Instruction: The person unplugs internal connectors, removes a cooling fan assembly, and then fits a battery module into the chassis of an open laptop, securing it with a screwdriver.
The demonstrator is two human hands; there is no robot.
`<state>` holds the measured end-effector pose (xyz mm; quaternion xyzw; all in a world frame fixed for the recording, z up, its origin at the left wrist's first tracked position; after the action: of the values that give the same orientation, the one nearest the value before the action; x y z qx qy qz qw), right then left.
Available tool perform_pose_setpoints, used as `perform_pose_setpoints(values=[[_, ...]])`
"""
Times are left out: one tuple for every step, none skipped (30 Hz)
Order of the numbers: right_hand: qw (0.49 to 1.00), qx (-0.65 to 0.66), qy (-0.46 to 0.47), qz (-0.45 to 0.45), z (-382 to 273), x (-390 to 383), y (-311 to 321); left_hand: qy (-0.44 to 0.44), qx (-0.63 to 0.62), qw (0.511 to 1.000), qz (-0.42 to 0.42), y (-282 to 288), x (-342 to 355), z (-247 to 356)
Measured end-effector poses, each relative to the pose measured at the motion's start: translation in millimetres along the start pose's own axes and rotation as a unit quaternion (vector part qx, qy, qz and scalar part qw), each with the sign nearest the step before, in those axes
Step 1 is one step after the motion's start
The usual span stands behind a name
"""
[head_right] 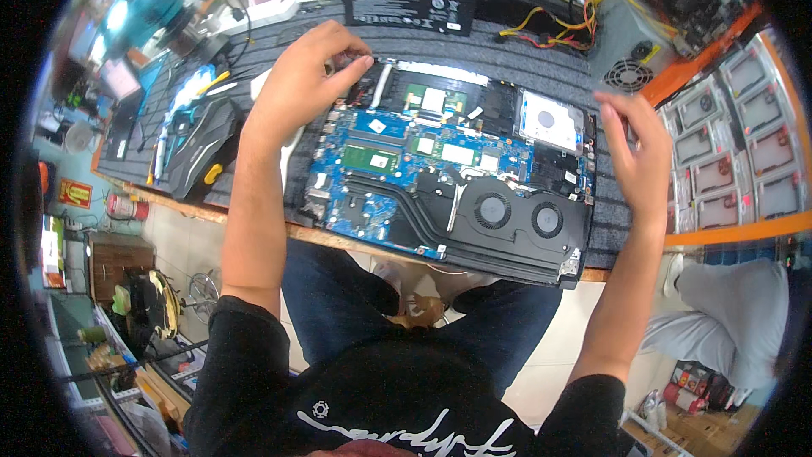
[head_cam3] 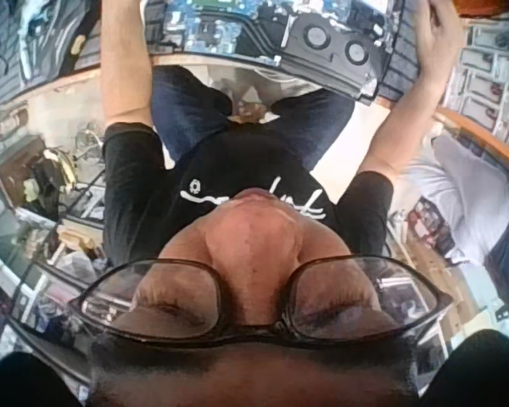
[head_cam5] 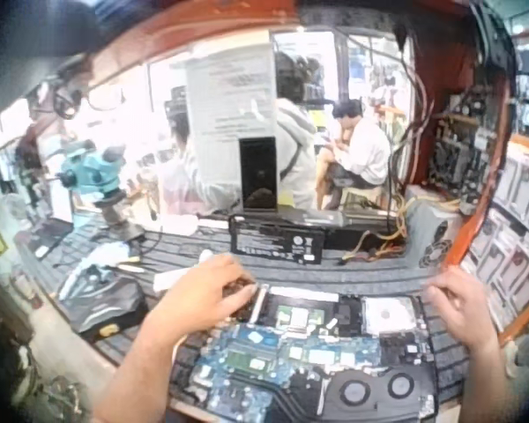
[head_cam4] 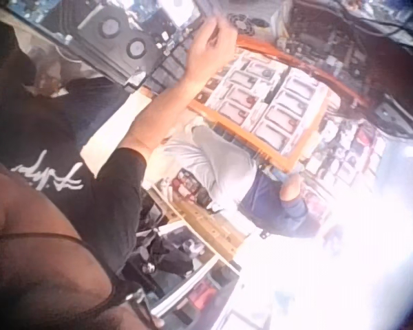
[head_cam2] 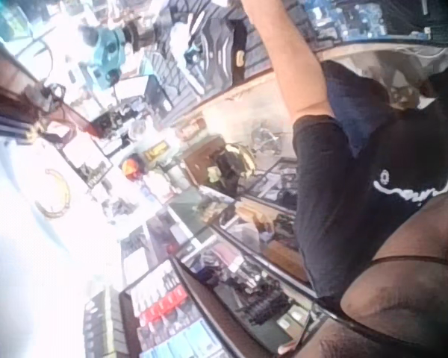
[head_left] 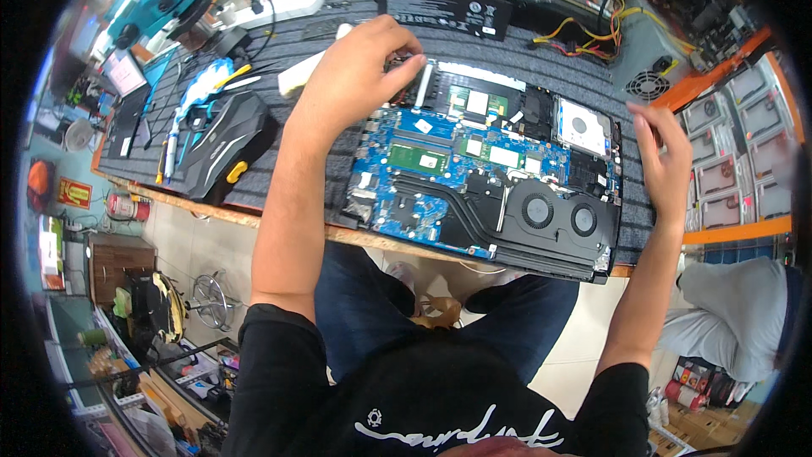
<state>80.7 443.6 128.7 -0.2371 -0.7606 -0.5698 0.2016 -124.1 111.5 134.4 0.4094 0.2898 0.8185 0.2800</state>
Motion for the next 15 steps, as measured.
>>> perform_pose_setpoints(values=[[0.999,0.005,-0.028,0.015,-5,-14,6,0.043,-0.005,0.999,0.009,8,-8,-1],[0.998,0.009,-0.058,0.029,-9,-30,13,0.044,-0.002,0.999,0.017,18,-18,8],[0.998,0.002,-0.052,0.030,-13,-51,20,0.041,-0.009,0.999,0.015,20,-31,19],[0.997,0.006,-0.073,0.008,-14,-73,23,0.038,-0.012,0.999,0.011,23,-44,31],[0.995,0.008,-0.097,-0.013,-12,-89,26,-0.003,-0.038,0.999,0.007,26,-59,45],[0.995,0.000,-0.098,-0.008,-9,-97,29,0.000,-0.036,0.999,-0.004,24,-77,59],[0.996,-0.009,-0.089,-0.014,-10,-103,30,0.036,-0.070,0.997,-0.019,24,-99,74],[0.997,-0.008,-0.077,-0.020,-14,-106,28,0.066,-0.117,0.988,-0.069,23,-128,86],[0.995,0.004,-0.085,-0.042,-20,-95,26,0.074,-0.204,0.969,-0.115,17,-152,100],[0.998,0.014,-0.040,-0.042,-31,-76,22,0.091,-0.276,0.942,-0.171,6,-179,111],[0.999,0.033,-0.006,-0.041,-45,-56,16,0.148,-0.368,0.882,-0.254,-19,-202,117],[0.998,0.030,0.017,-0.060,-50,-35,-2,0.212,-0.448,0.825,-0.271,-42,-221,127],[0.995,0.012,0.048,-0.089,-59,-11,-21,0.199,-0.462,0.817,-0.284,-74,-237,132],[0.991,0.032,0.090,-0.095,-61,11,-42,0.229,-0.508,0.777,-0.293,-110,-249,136],[0.986,0.038,0.128,-0.102,-56,28,-59,0.263,-0.572,0.723,-0.285,-154,-254,143]])
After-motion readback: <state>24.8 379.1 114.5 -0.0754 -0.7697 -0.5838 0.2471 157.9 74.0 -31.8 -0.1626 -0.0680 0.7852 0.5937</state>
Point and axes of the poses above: each hand's wrist, its own x-axis towards the middle knuckle, its own y-axis out of the back of the hand, z = x × y, the point moved 6 cm from there along x, towards the middle knuckle, and after that the axes turned 11 degrees about -x, right-handed, at the moved point
